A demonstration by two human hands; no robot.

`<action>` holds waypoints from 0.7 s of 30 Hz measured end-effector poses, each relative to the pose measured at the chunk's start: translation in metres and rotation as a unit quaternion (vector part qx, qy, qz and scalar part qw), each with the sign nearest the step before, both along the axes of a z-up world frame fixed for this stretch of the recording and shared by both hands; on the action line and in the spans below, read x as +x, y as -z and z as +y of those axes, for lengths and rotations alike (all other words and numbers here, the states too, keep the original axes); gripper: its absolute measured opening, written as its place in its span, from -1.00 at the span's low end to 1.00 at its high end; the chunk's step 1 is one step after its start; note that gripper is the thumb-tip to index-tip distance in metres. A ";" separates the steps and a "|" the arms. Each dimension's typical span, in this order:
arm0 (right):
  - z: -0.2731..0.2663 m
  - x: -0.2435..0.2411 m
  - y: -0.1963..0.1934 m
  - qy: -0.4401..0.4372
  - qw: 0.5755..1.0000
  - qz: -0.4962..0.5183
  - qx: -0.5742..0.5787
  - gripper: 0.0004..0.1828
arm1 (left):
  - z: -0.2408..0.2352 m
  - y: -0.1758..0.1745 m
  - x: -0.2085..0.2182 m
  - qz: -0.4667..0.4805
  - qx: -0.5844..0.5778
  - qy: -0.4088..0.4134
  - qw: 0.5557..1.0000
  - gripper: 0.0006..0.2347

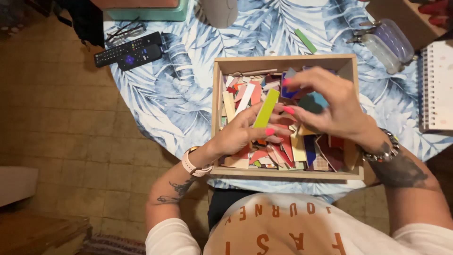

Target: The person sorts colorful paper pieces from a wooden box, picking them up one by one, briefly inspecting them, and placing them on the table. The person continues to rummage through the box and handle individual pieces throughout the clip.

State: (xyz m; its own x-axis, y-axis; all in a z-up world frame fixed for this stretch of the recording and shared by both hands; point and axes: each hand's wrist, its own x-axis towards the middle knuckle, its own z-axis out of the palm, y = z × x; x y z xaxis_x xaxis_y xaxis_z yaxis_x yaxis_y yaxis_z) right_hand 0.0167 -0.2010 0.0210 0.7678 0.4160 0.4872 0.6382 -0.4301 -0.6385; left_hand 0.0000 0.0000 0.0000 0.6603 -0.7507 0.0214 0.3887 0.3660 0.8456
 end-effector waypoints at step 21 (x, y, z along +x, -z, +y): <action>0.010 -0.004 -0.016 -0.044 0.958 0.262 0.108 -0.90 | -0.001 0.001 0.001 -0.195 0.203 -0.006 0.960 -0.67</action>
State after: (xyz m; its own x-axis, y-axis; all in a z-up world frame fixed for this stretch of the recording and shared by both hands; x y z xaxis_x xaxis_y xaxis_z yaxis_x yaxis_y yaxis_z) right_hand 0.0128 -0.1915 0.0366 0.8974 0.4229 0.1261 0.2331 -0.2114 -0.9492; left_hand 0.0008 -0.0014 -0.0008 0.6708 -0.7413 -0.0236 0.0110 -0.0218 0.9997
